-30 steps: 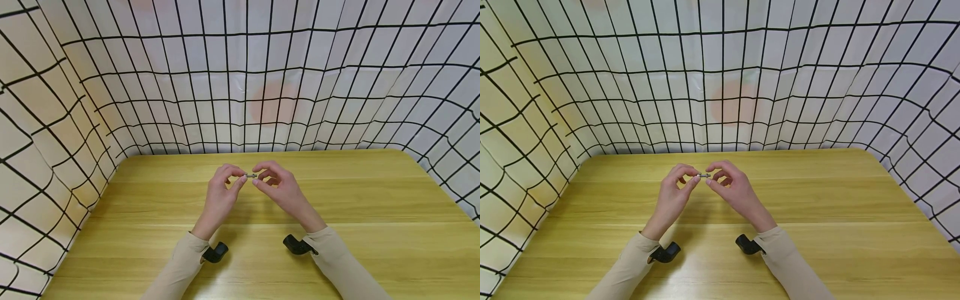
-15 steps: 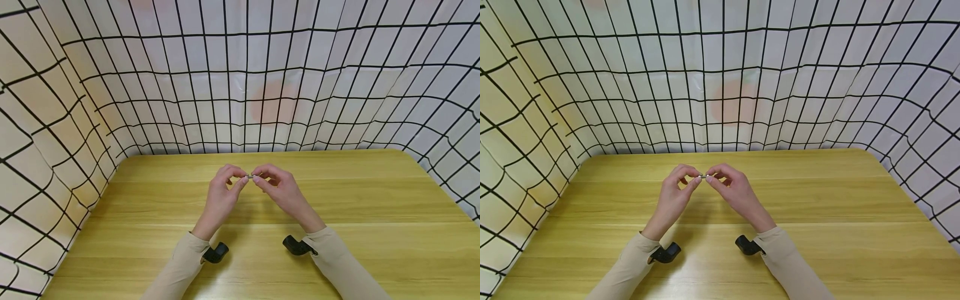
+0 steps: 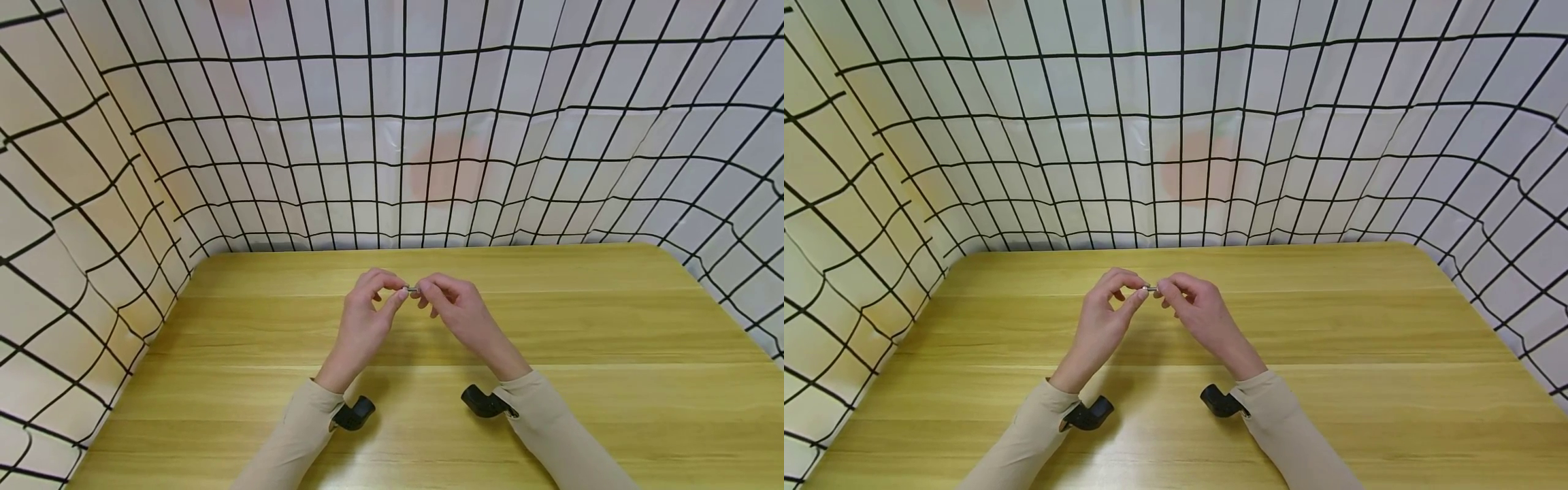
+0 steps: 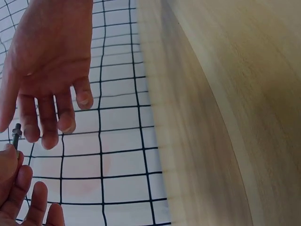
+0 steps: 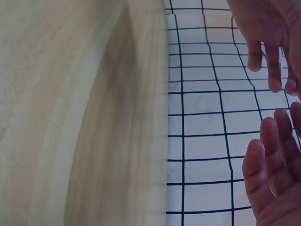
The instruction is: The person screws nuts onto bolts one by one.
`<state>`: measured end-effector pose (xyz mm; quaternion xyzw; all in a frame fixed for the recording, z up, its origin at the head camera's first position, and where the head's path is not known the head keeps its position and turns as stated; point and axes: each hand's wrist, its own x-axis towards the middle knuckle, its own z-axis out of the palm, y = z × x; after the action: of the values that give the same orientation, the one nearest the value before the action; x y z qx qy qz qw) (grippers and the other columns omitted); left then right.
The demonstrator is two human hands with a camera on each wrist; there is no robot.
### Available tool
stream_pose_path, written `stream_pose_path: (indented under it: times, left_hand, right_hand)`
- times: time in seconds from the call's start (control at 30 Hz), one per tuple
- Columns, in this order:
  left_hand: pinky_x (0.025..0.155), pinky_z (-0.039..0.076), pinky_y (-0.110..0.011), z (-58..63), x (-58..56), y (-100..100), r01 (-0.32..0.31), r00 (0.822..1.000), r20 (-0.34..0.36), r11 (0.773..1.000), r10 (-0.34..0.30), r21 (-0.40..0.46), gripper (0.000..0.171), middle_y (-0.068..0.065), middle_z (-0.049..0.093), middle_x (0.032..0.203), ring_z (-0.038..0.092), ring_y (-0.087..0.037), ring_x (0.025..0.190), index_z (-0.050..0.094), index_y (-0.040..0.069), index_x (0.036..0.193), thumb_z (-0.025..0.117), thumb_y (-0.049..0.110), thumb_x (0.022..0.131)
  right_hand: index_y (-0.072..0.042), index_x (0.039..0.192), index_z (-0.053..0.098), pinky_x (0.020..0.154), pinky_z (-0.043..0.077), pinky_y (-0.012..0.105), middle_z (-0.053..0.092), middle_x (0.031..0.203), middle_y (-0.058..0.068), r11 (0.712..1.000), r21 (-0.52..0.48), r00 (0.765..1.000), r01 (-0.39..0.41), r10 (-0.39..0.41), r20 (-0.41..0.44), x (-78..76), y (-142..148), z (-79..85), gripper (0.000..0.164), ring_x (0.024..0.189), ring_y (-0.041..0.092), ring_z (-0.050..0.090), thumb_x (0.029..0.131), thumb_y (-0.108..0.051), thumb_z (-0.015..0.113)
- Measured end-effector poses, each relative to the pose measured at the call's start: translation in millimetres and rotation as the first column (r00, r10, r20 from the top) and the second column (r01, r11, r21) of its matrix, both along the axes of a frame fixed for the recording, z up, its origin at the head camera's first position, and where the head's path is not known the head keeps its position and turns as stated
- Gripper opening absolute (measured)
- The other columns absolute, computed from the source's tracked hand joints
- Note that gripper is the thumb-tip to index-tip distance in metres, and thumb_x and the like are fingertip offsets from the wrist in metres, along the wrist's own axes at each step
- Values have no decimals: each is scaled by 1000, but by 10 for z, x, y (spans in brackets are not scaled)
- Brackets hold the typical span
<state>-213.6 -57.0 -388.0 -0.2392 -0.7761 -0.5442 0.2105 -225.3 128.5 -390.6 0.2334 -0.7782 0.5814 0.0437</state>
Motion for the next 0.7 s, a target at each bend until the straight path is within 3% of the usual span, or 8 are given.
stream_pose_path:
  times: [0.13,0.27,0.43,0.7]
  left_hand:
    - [76,41,-48,8,-2,-11,-7,1000,14,1000,7,9,5,5,61,97,51,-11,96,69,10,94,69,6,92]
    - [76,41,-47,10,-2,-18,-10,1000,28,1000,10,5,2,5,61,97,52,-13,96,69,9,94,68,10,93]
    - [77,41,-46,18,2,-17,-14,999,42,1000,14,1,5,4,61,97,52,-15,96,69,7,95,67,11,94]
    - [76,41,-43,2,-3,-13,-14,999,42,1000,14,6,3,3,61,97,52,-12,95,69,8,94,68,10,93]
  right_hand:
    - [-8,112,66,71,51,39,65,104,6,1000,10,1000,15,-15,-5,14,-2,33,15,91,26,61,100,-15,59]
    - [-6,115,63,73,50,36,63,113,8,999,23,997,28,-27,-70,87,-26,147,23,94,24,62,93,-4,67]
    - [0,109,63,71,50,34,61,110,12,1000,12,990,21,-19,-137,194,-57,313,19,91,26,62,90,4,67]
    - [1,107,65,69,49,34,62,107,9,1000,13,992,19,-17,-127,189,-63,298,13,89,23,59,93,0,65]
